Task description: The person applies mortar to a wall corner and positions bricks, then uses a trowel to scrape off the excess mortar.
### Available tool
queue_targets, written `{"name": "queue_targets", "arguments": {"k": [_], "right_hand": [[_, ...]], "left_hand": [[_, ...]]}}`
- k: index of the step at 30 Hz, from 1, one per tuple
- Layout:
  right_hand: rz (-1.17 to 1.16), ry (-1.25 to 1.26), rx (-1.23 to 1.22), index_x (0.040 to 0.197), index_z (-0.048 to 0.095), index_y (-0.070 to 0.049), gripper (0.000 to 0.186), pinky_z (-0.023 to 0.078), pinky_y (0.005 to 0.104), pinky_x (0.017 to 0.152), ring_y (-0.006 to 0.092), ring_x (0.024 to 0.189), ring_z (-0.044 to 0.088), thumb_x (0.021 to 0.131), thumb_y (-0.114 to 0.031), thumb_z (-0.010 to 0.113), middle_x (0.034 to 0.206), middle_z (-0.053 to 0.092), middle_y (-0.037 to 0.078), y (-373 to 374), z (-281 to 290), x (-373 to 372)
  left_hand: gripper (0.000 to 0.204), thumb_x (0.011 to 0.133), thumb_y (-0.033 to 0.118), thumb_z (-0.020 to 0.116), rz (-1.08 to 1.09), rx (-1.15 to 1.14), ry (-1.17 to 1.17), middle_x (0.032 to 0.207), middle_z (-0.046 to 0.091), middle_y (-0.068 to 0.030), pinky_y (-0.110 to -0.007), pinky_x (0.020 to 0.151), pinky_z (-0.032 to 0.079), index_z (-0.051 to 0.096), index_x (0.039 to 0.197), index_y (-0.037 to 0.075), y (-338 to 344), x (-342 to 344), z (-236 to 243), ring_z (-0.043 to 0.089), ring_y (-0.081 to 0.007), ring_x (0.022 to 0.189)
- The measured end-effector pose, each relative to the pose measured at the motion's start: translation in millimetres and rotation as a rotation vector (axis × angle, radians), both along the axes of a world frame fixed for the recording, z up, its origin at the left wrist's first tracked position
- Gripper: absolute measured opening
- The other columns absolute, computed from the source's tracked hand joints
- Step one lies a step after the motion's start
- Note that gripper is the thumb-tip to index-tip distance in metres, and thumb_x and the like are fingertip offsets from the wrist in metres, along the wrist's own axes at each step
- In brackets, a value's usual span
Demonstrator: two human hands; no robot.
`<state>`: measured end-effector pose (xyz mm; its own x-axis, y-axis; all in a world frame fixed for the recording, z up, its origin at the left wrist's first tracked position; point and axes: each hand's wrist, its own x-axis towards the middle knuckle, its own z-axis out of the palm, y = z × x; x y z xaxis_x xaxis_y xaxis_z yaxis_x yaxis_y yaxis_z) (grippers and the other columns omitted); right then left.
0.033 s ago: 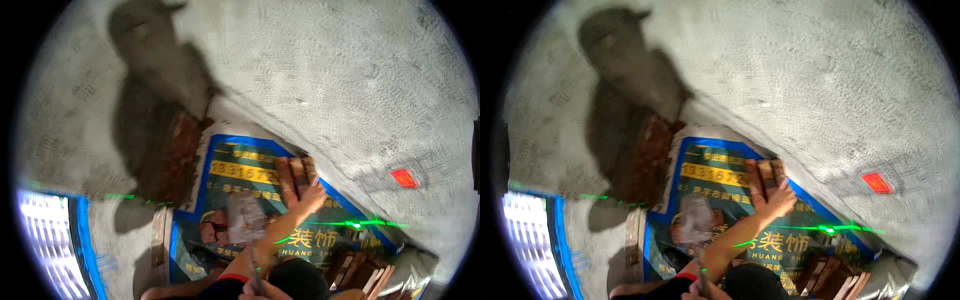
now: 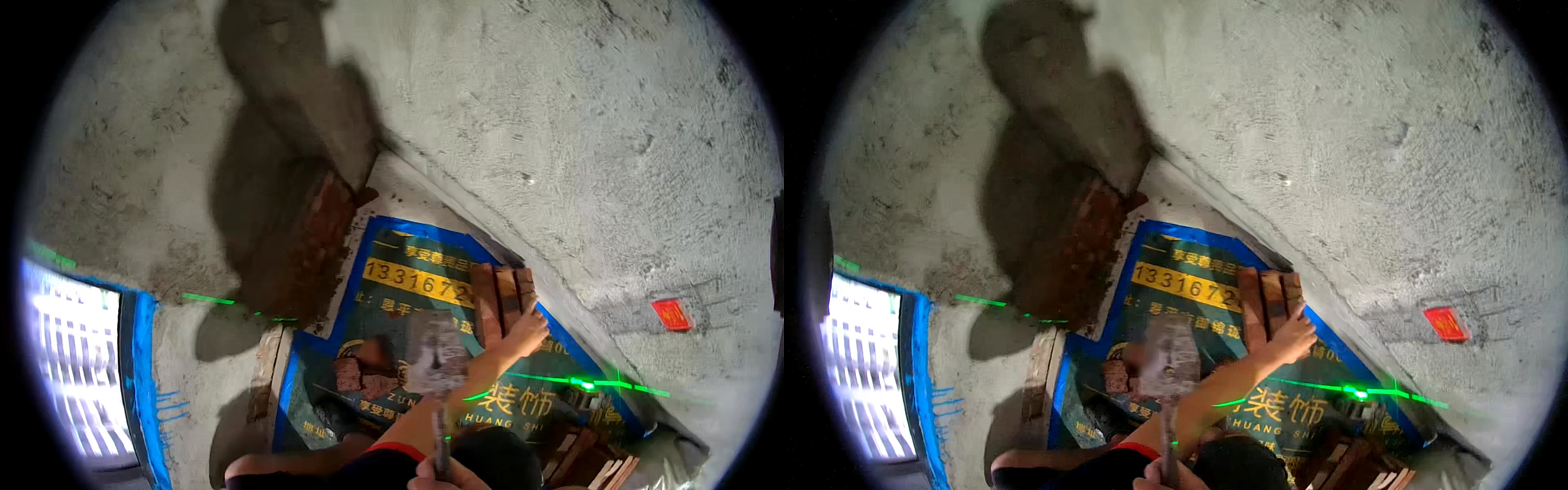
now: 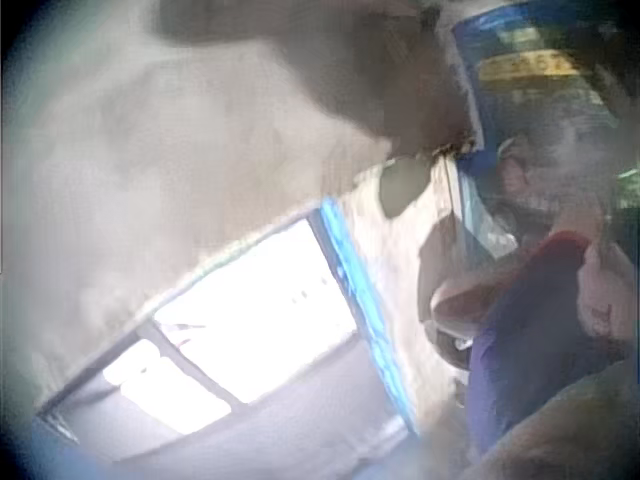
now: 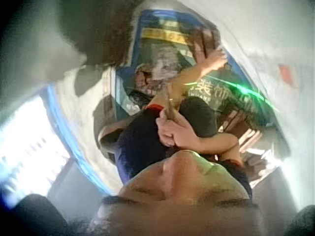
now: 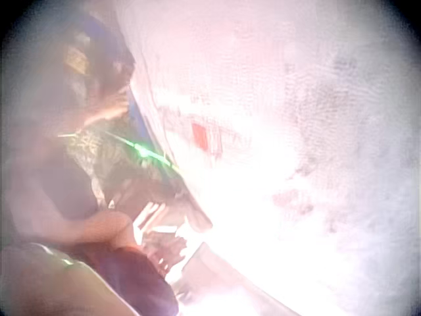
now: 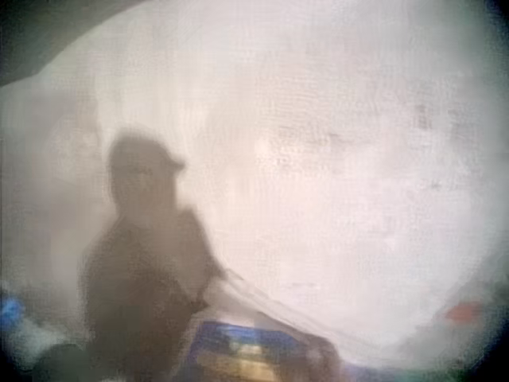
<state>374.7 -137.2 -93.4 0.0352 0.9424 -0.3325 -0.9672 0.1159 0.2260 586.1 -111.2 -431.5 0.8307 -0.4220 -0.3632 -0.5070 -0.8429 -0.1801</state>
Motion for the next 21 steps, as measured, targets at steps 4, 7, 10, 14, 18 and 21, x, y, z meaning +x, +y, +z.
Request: {"name": "queue_targets", "arguments": {"k": [4, 7, 10, 14, 18, 21], "right_hand": [[-0.013, -0.276, -0.064, 0.111, 0.054, -0.017, 0.010, 0.035, 0.0268, 0.041, 0.0095, 0.046, 0.039, 0.105, -0.018, 0.047, 0.069, 0.042, -0.002, -6, 8, -7], [0.059, 0.127, -0.130, 0.108, 0.053, -0.014, 0.006, 0.032, 0.0260, 0.041, 0.0087, 0.045, 0.039, 0.103, -0.014, 0.049, 0.070, 0.044, -0.002, -19, 12, -3], [0.068, -0.380, -0.140, 0.106, 0.051, -0.014, 0.004, 0.030, 0.0259, 0.038, 0.0095, 0.043, 0.038, 0.102, -0.013, 0.050, 0.069, 0.044, -0.001, -28, 31, 5], [-0.049, -0.794, -0.113, 0.093, 0.045, -0.013, 0.010, 0.030, 0.0264, 0.041, 0.0119, 0.043, 0.038, 0.102, -0.011, 0.049, 0.066, 0.045, 0.001, -53, 46, 6], [-0.445, -0.959, -0.032, 0.099, 0.049, -0.014, 0.008, 0.033, 0.0305, 0.044, 0.0141, 0.041, 0.036, 0.099, -0.008, 0.054, 0.064, 0.044, 0.003, -71, 49, 1], [-0.385, -1.101, -0.101, 0.094, 0.044, -0.012, 0.012, 0.034, 0.0320, 0.043, 0.0155, 0.042, 0.037, 0.098, -0.006, 0.054, 0.061, 0.042, 0.003, -90, 43, -4]], "left_hand": [[0.040, 0.066, 0.037, 0.087, 0.064, -0.611, 0.032, 0.079, 0.064, -0.0046, -0.064, 0.120, 0.009, 0.074, 0.094, 0.011, 10, -3, 28, 0.062, -0.0274, 0.098], [0.045, 0.059, 0.040, 0.090, 0.186, -1.084, -0.021, 0.074, 0.063, -0.0060, -0.052, 0.099, 0.040, 0.068, 0.082, 0.008, 31, -4, 51, 0.063, -0.0273, 0.083], [0.043, 0.064, 0.035, 0.088, 0.453, -1.498, 0.196, 0.075, 0.062, -0.0074, -0.042, 0.070, 0.048, 0.062, 0.083, 0.006, 45, 0, 92, 0.060, -0.0243, 0.073], [0.057, 0.090, 0.046, 0.066, 0.869, -2.348, 0.081, 0.110, 0.061, -0.0083, -0.038, 0.082, 0.049, 0.056, 0.123, 0.001, 53, -28, 107, 0.058, -0.0208, 0.097], [0.070, 0.093, 0.061, 0.055, 1.185, -2.933, 0.246, 0.122, 0.061, -0.0118, -0.039, 0.094, 0.049, 0.054, 0.131, 0.002, 96, -38, 192, 0.059, -0.0247, 0.108], [0.076, 0.094, 0.066, 0.046, 0.480, -2.930, 0.688, 0.130, 0.058, -0.0154, -0.046, 0.093, 0.051, 0.049, 0.137, 0.003, 172, -94, 255, 0.061, -0.0311, 0.109]]}}
